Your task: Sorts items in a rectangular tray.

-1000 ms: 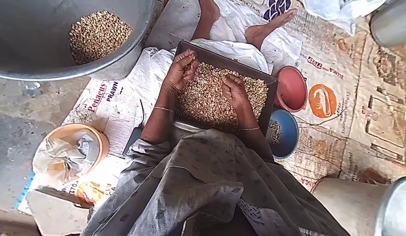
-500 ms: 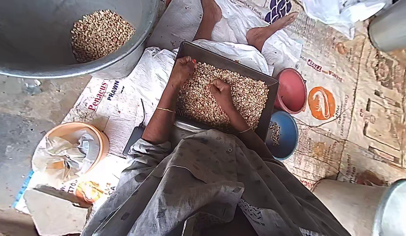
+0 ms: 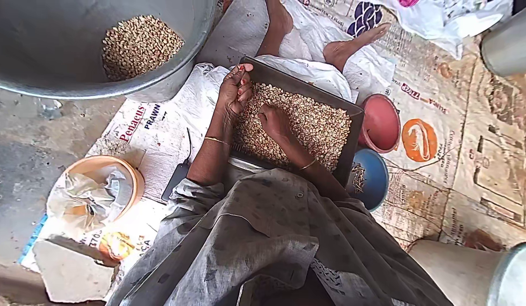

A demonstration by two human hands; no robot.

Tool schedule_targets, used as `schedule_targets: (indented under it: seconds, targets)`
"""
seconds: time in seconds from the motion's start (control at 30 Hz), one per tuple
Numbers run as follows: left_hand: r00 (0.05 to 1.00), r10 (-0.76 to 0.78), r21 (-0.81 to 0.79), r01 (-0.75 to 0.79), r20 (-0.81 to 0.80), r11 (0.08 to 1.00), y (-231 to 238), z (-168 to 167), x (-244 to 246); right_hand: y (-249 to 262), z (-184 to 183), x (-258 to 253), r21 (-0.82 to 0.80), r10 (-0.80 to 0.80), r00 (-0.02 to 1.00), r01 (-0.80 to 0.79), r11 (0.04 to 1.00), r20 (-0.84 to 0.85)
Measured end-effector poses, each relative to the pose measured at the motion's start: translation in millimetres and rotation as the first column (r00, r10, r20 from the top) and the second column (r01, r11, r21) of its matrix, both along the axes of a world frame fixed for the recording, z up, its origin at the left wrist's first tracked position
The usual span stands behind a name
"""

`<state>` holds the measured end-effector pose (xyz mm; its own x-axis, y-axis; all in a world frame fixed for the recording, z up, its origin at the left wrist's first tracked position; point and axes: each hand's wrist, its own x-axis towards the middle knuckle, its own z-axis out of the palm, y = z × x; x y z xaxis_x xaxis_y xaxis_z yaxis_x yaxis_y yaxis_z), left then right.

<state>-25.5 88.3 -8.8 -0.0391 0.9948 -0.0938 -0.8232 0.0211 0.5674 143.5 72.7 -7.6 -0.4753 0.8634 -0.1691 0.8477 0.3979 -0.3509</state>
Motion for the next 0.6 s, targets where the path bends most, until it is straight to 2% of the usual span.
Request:
schedule_targets:
  seconds: [0.07, 0.13, 0.17, 0.2, 0.23, 0.27, 0.3, 0.33, 0.37, 0.47, 0.5, 0.53, 0.6]
  targets:
    - [1.000, 0.001, 0.033, -0.001, 0.001, 0.999, -0.3, 0.6, -1.6, -2.8, -5.4, 0.1, 0.025, -0.027, 0.999, 0.028, 0.999, -0.046]
    - [1.000, -0.013, 0.044, 0.014, -0.023, 0.999, 0.3, 0.6, -1.7, 2.7, -8.4, 11.6, -0.064, -0.081, 0.952, 0.065, 0.996, -0.295]
    - [1.000, -0.021, 0.050, 0.022, -0.022, 0.998, 0.2, 1.6, -1.4, 6.5, -10.4, 19.3, -0.162, -0.131, 0.850, 0.055, 0.985, -0.510]
    - [1.000, -0.026, 0.059, 0.027, -0.018, 0.998, -0.3, 2.9, -1.3, 9.2, -9.9, 25.9, -0.297, -0.213, 0.663, -0.015, 0.955, -0.718]
    - [1.000, -0.024, 0.069, 0.024, -0.004, 0.997, -0.8, 3.4, -1.4, 11.0, -5.9, 31.3, -0.450, -0.357, 0.422, -0.145, 0.881, -0.833]
    - [1.000, -0.016, 0.078, 0.015, 0.018, 0.997, -0.8, 3.2, -1.5, 13.9, -0.5, 37.9, -0.539, -0.487, 0.236, -0.300, 0.787, -0.841]
    - [0.999, -0.007, 0.085, 0.004, 0.042, 0.996, -0.4, 2.8, -1.9, 18.6, 2.5, 44.0, -0.561, -0.560, 0.137, -0.415, 0.717, -0.817]
    - [0.998, 0.001, 0.088, -0.007, 0.061, 0.996, 0.0, 2.5, -2.3, 22.7, 4.0, 47.9, -0.562, -0.584, 0.112, -0.463, 0.685, -0.804]
    - [0.997, 0.003, 0.093, -0.010, 0.078, 0.996, 0.4, 1.9, -2.6, 25.1, 4.5, 49.4, -0.569, -0.581, 0.133, -0.462, 0.680, -0.803]
    - [0.999, -0.007, 0.083, 0.003, 0.042, 0.997, 0.8, 0.9, -2.8, 24.1, 7.9, 39.1, -0.612, -0.535, 0.298, -0.361, 0.704, -0.791]
    - [1.000, -0.021, 0.068, 0.021, 0.001, 0.997, 0.8, 0.2, -2.7, 22.9, 8.6, 34.3, -0.622, -0.539, 0.314, -0.336, 0.707, -0.782]
    - [0.998, -0.040, 0.052, 0.042, -0.043, 0.998, 0.9, -0.5, -2.4, 21.8, 8.8, 31.1, -0.628, -0.560, 0.285, -0.331, 0.704, -0.778]
    - [0.985, -0.080, 0.012, 0.083, -0.154, 0.996, 0.1, -0.8, -1.6, 20.9, 7.1, 35.3, -0.607, -0.636, 0.105, -0.449, 0.655, -0.764]
